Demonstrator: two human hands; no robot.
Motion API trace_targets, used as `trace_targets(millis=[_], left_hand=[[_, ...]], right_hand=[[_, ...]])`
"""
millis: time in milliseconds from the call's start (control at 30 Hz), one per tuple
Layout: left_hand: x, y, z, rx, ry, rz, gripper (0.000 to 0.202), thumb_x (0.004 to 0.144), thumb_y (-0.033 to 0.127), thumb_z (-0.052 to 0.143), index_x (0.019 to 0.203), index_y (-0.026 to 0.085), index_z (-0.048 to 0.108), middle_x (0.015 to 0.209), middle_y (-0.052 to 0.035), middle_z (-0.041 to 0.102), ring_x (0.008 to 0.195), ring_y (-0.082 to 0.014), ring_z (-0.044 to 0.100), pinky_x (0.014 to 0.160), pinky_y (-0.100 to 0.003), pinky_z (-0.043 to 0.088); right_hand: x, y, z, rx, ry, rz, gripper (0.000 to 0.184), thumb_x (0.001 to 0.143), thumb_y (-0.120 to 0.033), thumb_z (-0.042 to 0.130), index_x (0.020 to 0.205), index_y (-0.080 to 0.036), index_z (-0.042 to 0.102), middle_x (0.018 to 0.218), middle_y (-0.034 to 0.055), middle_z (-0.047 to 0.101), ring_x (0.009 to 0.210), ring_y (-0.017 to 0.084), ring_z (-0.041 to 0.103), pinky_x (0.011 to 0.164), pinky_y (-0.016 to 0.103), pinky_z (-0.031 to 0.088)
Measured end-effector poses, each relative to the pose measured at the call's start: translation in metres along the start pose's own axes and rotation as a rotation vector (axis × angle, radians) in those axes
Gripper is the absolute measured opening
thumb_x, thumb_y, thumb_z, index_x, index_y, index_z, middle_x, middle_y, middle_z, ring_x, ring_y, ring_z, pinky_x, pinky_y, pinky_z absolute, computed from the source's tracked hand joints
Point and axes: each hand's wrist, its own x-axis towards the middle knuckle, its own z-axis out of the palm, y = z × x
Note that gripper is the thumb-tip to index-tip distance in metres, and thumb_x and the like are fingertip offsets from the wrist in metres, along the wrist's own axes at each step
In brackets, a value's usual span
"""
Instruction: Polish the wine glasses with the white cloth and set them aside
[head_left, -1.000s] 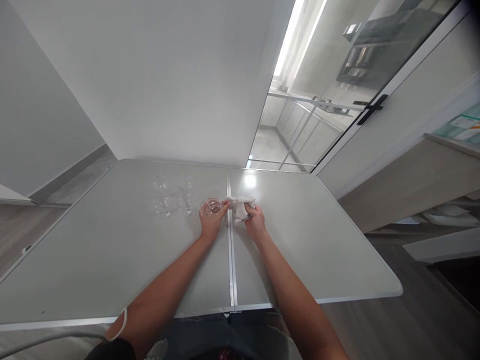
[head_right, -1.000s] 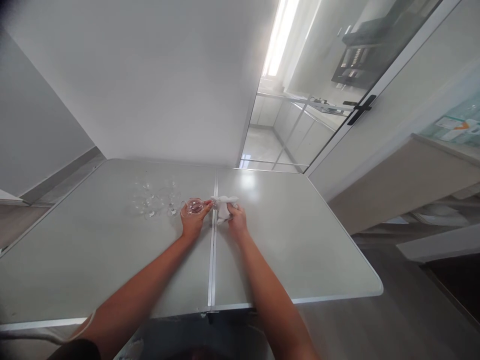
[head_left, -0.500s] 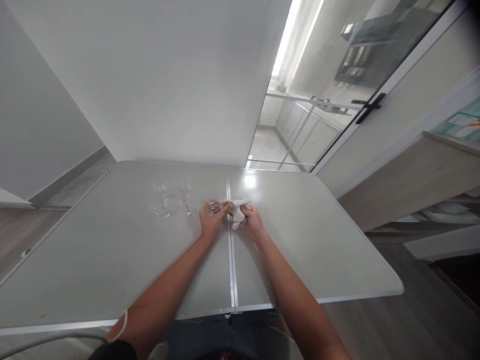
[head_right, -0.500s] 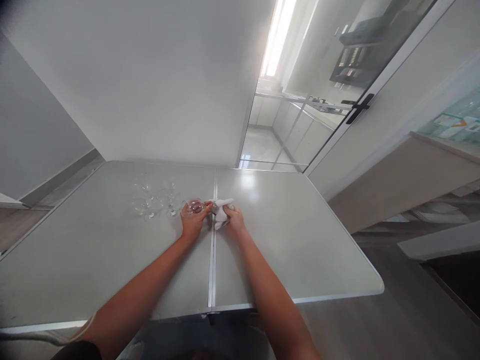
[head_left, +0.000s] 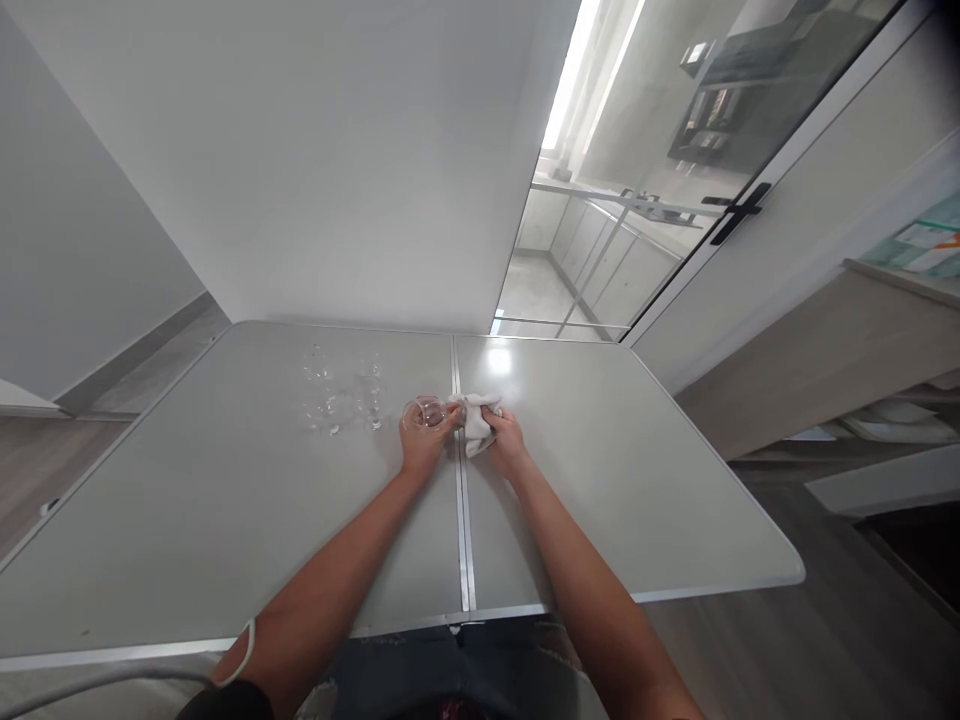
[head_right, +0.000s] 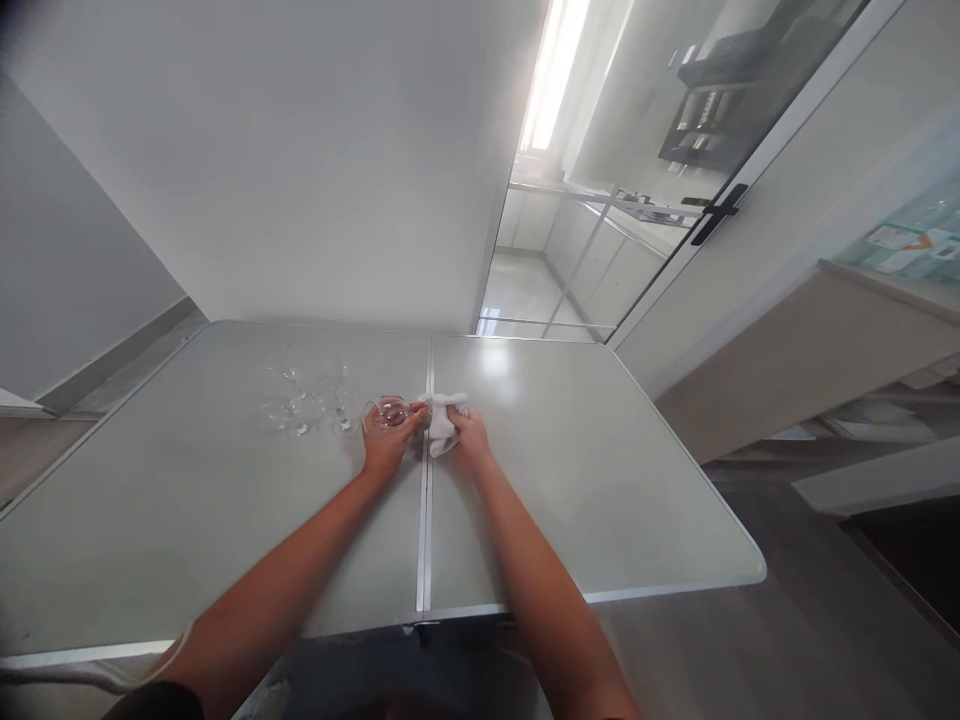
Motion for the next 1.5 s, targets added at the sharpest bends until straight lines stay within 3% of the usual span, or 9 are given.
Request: trace_targets(millis=[200,300,433,600,733,867,1067,1233,1500], left_hand=[[0.002,0.000,-0.002,-0.010,0.063,-0.009,0.037,0.068,0.037,0.087,0.084,0.020,0.058,0.085,-0.0053,0.076,0.089,-0.0236,0.076,0.083,-0.037,0.061],[0.000,0.002,0.000,0.042,0.036,0.002,0.035,0.069,0.038,0.086,0.083,0.020,0.060,0.085,-0.0051,0.075,0.087,-0.0221,0.075,0.083,-0.036,0.060],[0.000,0.003,0.002,0.053,0.016,-0.007,0.032,0.069,0.036,0.087,0.081,0.018,0.063,0.084,-0.0045,0.074,0.084,-0.0206,0.074,0.079,-0.032,0.059],[0.000,-0.002,0.000,0.041,-0.087,-0.016,0.032,0.064,0.036,0.089,0.084,0.019,0.071,0.084,-0.0033,0.074,0.078,-0.0183,0.071,0.075,-0.030,0.058],[-0.001,-0.009,-0.004,0.111,-0.177,0.034,0.027,0.066,0.036,0.087,0.086,0.020,0.080,0.085,-0.0055,0.077,0.078,-0.0212,0.072,0.075,-0.033,0.059],[-0.002,-0.011,-0.003,0.162,-0.221,0.053,0.029,0.066,0.032,0.087,0.093,0.022,0.082,0.089,-0.0070,0.079,0.082,-0.0256,0.074,0.081,-0.040,0.060],[-0.004,-0.003,0.003,0.168,-0.289,-0.001,0.039,0.075,0.035,0.082,0.112,0.026,0.076,0.101,-0.0065,0.079,0.097,-0.0252,0.073,0.089,-0.040,0.058],[-0.004,-0.003,0.004,0.150,-0.327,-0.021,0.026,0.086,0.046,0.070,0.089,0.022,0.077,0.085,-0.0068,0.077,0.067,-0.0177,0.068,0.066,-0.031,0.056],[-0.006,-0.002,0.004,0.169,-0.365,-0.059,0.033,0.090,0.049,0.063,0.081,0.019,0.074,0.082,-0.0060,0.075,0.061,-0.0137,0.058,0.062,-0.028,0.052]], right_hand=[[-0.006,-0.014,-0.002,-0.134,0.111,-0.145,0.012,0.069,-0.028,0.073,0.074,-0.018,0.068,0.075,-0.0001,0.068,0.064,0.013,0.055,0.058,0.025,0.039],[-0.015,-0.027,-0.002,-0.232,0.032,-0.340,0.010,0.070,-0.020,0.064,0.078,-0.020,0.070,0.084,0.0005,0.070,0.070,0.014,0.057,0.062,0.025,0.041],[-0.023,-0.035,-0.002,-0.391,-0.094,-0.359,0.018,0.079,-0.028,0.056,0.076,-0.021,0.072,0.057,-0.0024,0.055,0.053,0.013,0.044,0.054,0.026,0.034],[-0.019,-0.025,0.002,-0.846,-0.085,-0.498,0.026,0.083,-0.036,0.069,0.106,-0.026,0.077,0.066,-0.0023,0.059,0.059,0.014,0.046,0.063,0.027,0.036],[-0.016,-0.012,0.000,-1.204,-0.131,-0.592,0.015,0.086,-0.031,0.065,0.082,-0.026,0.078,0.076,0.0006,0.062,0.064,0.014,0.049,0.063,0.027,0.031],[-0.012,-0.007,-0.005,-1.272,-0.104,-0.586,0.008,0.077,-0.021,0.069,0.071,-0.024,0.074,0.072,-0.0012,0.061,0.061,0.012,0.045,0.061,0.027,0.024],[0.012,-0.031,-0.036,-1.223,0.215,-0.576,0.019,0.085,-0.034,0.065,0.073,-0.024,0.075,0.076,0.0041,0.066,0.066,0.015,0.051,0.065,0.028,0.030],[0.027,-0.066,-0.094,-1.369,0.706,-0.321,0.029,0.085,-0.044,0.061,0.086,-0.022,0.081,0.082,0.0131,0.075,0.080,0.026,0.064,0.073,0.033,0.043],[0.036,-0.064,-0.118,-1.440,0.827,-0.183,0.036,0.086,-0.044,0.058,0.099,-0.019,0.081,0.090,0.0170,0.077,0.092,0.030,0.069,0.076,0.035,0.049]])
